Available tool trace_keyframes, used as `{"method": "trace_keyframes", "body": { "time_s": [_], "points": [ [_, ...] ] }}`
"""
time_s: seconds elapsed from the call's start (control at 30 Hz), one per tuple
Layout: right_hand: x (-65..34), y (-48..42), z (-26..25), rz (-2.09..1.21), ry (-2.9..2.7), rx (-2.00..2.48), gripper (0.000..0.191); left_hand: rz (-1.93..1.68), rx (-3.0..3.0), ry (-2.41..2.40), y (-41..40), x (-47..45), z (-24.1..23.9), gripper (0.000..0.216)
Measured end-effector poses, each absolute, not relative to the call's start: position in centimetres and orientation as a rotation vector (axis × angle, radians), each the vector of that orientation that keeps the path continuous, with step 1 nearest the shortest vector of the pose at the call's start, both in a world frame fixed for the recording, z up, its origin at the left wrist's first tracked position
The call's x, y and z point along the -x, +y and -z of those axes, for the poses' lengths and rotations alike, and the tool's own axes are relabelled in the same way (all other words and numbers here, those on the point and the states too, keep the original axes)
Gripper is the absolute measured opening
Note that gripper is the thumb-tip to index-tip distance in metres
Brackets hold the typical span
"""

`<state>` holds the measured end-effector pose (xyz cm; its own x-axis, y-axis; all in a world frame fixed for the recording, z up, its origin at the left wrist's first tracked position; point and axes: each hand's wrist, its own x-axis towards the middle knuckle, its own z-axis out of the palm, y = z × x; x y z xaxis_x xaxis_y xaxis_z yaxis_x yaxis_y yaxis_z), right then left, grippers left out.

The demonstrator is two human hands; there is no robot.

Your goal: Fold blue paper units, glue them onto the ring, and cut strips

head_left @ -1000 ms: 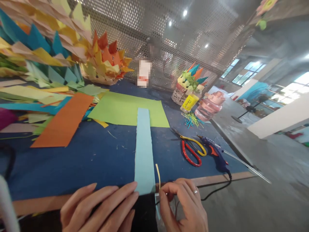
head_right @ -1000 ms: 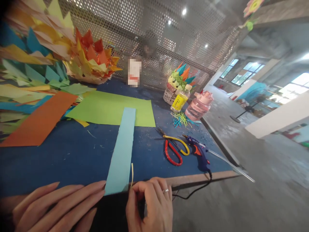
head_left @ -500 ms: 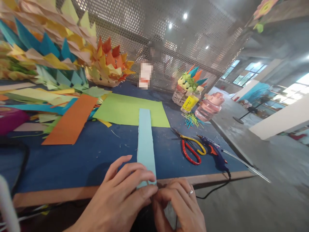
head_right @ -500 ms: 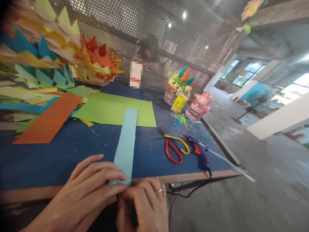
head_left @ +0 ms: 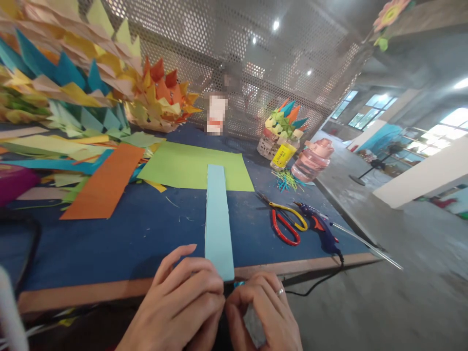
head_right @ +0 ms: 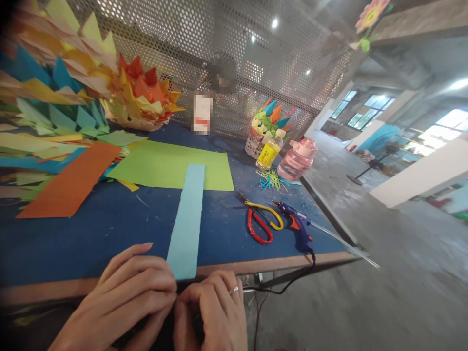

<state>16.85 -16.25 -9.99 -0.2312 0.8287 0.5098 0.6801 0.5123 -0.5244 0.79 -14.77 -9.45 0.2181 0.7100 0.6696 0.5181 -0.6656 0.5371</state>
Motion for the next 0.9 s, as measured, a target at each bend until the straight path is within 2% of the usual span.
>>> {"method": "trace_keyframes", "body": {
  "time_s": [0.17,0.27,0.4,0.7,0.9],
  "points": [
    [-17.8,-16.5,10.9,-0.331,-1.980,1.261,0.017,-1.444,-2.245,1.165,-15.2,-0.8,9.5,0.023],
    [-20.3,-16.5,11.7,-0.156,-2.158,1.401,0.015,-1.370,-2.275,1.143,-14.9,-0.1,9.7,0.018],
    [-22.8,-16.8,11.6,0.069,-2.340,1.361,0.036,-1.278,-2.362,0.963,-14.5,0.7,10.1,0.019],
    [-19.1,-15.9,7.0,-0.461,-2.078,1.171,0.018,-1.132,-2.324,0.923,-14.0,0.6,8.8,0.022],
    [-19.4,-14.6,6.4,-0.512,-2.214,1.103,0.019,-1.185,-2.123,1.106,-13.5,1.1,8.6,0.021]
  ]
}}
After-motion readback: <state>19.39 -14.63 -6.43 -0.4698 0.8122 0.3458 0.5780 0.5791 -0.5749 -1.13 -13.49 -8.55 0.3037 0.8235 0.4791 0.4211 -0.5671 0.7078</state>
